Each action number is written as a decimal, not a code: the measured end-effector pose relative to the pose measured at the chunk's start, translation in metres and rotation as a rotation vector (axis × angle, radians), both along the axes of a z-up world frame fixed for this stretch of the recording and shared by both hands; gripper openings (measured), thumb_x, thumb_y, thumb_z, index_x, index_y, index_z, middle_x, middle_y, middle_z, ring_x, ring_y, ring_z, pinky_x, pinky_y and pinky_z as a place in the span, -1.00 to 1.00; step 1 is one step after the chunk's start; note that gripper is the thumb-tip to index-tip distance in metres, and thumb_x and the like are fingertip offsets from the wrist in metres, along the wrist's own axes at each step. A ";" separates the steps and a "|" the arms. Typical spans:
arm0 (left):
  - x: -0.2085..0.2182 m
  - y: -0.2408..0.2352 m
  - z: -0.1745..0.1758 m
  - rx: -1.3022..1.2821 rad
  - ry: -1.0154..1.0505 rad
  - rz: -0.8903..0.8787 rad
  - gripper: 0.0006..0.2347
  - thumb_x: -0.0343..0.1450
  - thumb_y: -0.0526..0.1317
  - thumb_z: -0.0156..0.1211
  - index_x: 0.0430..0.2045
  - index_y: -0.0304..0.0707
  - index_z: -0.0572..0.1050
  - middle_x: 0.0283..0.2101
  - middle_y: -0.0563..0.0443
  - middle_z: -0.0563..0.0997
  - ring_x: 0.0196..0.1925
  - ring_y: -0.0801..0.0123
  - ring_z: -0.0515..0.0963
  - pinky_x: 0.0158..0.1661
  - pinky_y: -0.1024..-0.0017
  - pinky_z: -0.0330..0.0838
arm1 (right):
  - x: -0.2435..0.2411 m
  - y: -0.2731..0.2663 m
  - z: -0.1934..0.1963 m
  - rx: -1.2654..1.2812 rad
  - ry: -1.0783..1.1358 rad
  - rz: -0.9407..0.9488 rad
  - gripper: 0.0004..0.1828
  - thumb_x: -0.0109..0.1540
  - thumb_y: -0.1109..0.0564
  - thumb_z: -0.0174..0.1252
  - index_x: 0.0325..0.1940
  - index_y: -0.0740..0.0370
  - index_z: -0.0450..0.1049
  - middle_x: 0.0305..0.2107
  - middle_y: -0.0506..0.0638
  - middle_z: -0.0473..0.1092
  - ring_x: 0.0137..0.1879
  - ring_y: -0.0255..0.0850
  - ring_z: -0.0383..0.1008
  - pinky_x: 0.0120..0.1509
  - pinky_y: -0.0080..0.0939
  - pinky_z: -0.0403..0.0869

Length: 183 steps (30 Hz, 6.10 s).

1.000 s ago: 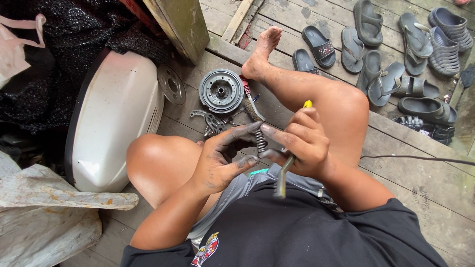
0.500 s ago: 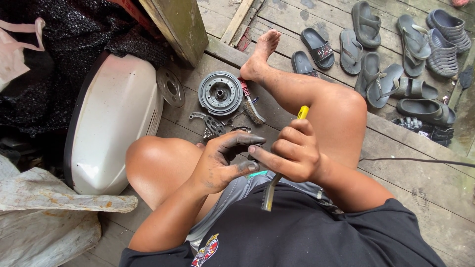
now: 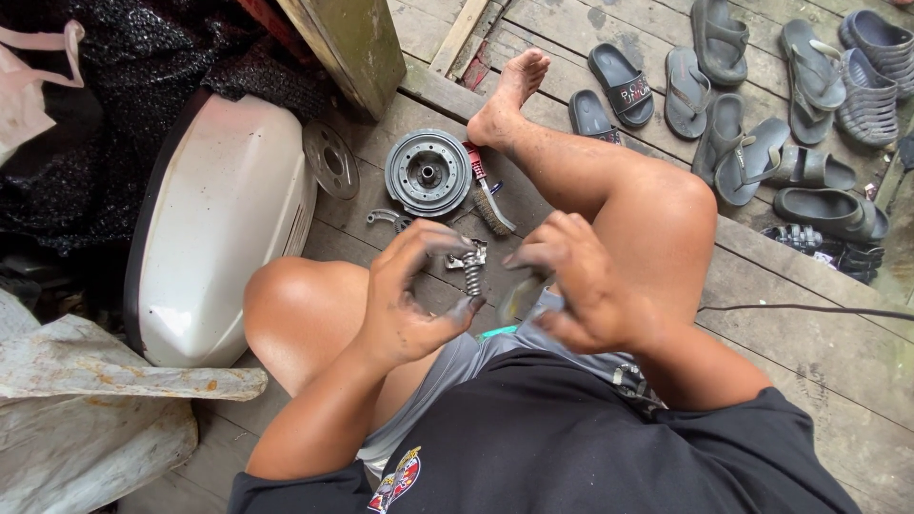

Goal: The person sits on a wooden floor and uses a wire brush to clean a metal spring held in their left hand. They repeatedly scrub the spring's coils and rotate it to access different areas. Other mechanical parts and tools are visible on the floor nearby.

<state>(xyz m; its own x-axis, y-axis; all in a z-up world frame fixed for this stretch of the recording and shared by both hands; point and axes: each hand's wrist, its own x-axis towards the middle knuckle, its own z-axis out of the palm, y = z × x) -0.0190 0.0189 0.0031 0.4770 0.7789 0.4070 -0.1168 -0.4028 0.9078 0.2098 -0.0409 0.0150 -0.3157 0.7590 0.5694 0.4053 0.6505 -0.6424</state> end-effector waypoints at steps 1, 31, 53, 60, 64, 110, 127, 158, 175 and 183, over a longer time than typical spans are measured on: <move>0.002 0.003 0.003 -0.004 0.001 0.006 -0.65 0.21 -0.18 0.53 -0.24 -0.38 0.58 -0.25 -0.17 0.59 -0.15 0.09 0.60 -0.09 0.26 0.48 | 0.005 0.001 0.005 -0.004 0.001 0.006 -0.33 0.37 -0.37 -0.17 0.08 0.29 0.39 -0.35 0.11 0.31 -0.29 0.03 0.32 -0.13 0.00 0.27; 0.011 -0.001 0.022 0.388 0.138 0.000 -0.75 0.36 -0.16 0.31 -0.14 -0.24 0.54 -0.07 -0.16 0.52 -0.04 -0.01 0.57 0.05 0.07 0.43 | 0.007 0.017 0.036 0.063 -0.372 -0.253 -0.46 0.25 -0.36 0.08 -0.22 0.18 0.52 -0.33 0.07 0.51 -0.04 0.17 0.58 -0.01 0.07 0.46; 0.005 -0.007 0.009 0.183 -0.208 0.035 -0.69 0.21 -0.19 0.50 -0.27 -0.36 0.63 -0.23 -0.17 0.62 -0.04 -0.13 0.61 0.12 -0.07 0.44 | -0.023 -0.013 0.003 -0.024 0.129 -0.086 -0.67 0.35 0.04 0.01 -0.24 0.37 0.53 -0.57 0.06 0.30 -0.55 -0.06 0.29 -0.46 -0.11 0.42; 0.012 -0.001 -0.001 0.182 -0.290 -0.002 -0.64 0.25 -0.08 0.49 -0.26 -0.40 0.64 -0.23 -0.20 0.63 -0.04 -0.15 0.63 0.11 -0.08 0.44 | -0.013 -0.011 0.012 -0.047 0.113 0.041 -0.72 0.31 0.05 0.10 -0.31 0.32 0.54 -0.59 0.00 0.31 -0.60 -0.13 0.28 -0.50 -0.16 0.42; 0.011 -0.003 -0.002 0.143 -0.306 -0.008 -0.65 0.27 -0.08 0.50 -0.26 -0.40 0.64 -0.23 -0.20 0.62 -0.03 -0.14 0.62 0.14 -0.04 0.42 | -0.001 -0.003 0.007 0.039 -0.002 -0.172 -0.72 0.35 0.04 0.11 -0.23 0.33 0.54 -0.57 -0.02 0.27 -0.58 -0.21 0.28 -0.50 -0.18 0.37; 0.012 -0.002 0.006 0.223 -0.095 0.106 -0.70 0.27 -0.08 0.47 -0.21 -0.17 0.64 -0.17 -0.01 0.61 0.10 -0.08 0.56 0.28 -0.08 0.32 | -0.002 -0.009 -0.009 -0.314 0.235 -0.058 -0.66 0.32 0.01 -0.01 -0.32 0.31 0.51 -0.57 0.04 0.35 -0.51 -0.04 0.43 -0.46 -0.15 0.44; -0.004 0.001 0.022 0.418 0.206 0.061 -0.74 0.34 -0.14 0.44 -0.16 -0.11 0.58 -0.13 0.08 0.59 0.20 0.04 0.52 0.46 -0.15 -0.17 | 0.013 -0.001 0.032 -0.143 -0.222 -0.081 -0.90 0.31 0.30 0.14 -0.21 0.44 0.52 -0.54 0.07 0.28 -0.52 -0.18 0.14 -0.35 -0.21 0.16; 0.004 0.010 0.029 0.261 0.057 -0.033 -0.70 0.42 -0.03 0.21 -0.16 -0.28 0.55 -0.14 -0.10 0.56 0.07 -0.03 0.58 0.15 0.06 0.46 | 0.016 0.013 0.029 -0.008 -0.173 0.034 -0.71 0.35 0.08 0.07 -0.12 0.42 0.49 -0.48 0.07 0.32 -0.49 -0.15 0.21 -0.40 -0.15 0.21; -0.001 0.006 0.029 0.283 0.035 -0.040 -0.70 0.45 -0.04 0.21 -0.13 -0.30 0.54 -0.11 -0.12 0.55 0.08 -0.04 0.57 0.16 0.06 0.45 | 0.014 0.018 0.042 -0.086 -0.187 0.114 -0.71 0.36 0.04 0.05 -0.15 0.36 0.49 -0.50 0.03 0.32 -0.53 -0.20 0.23 -0.42 -0.16 0.21; -0.003 0.007 0.028 0.281 0.015 -0.031 -0.70 0.43 -0.06 0.26 -0.10 -0.29 0.54 -0.09 -0.13 0.55 0.08 -0.04 0.57 0.16 0.08 0.46 | 0.008 0.022 0.050 -0.024 -0.225 -0.006 -0.72 0.34 0.06 0.12 -0.18 0.39 0.51 -0.55 0.02 0.27 -0.51 -0.20 0.17 -0.36 -0.17 0.19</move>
<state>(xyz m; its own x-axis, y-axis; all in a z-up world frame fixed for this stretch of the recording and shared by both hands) -0.0222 0.0263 0.0310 0.5065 0.6215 0.5977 -0.1210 -0.6351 0.7629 0.2178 -0.0193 0.0655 -0.4285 0.7738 0.4664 0.5438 0.6332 -0.5508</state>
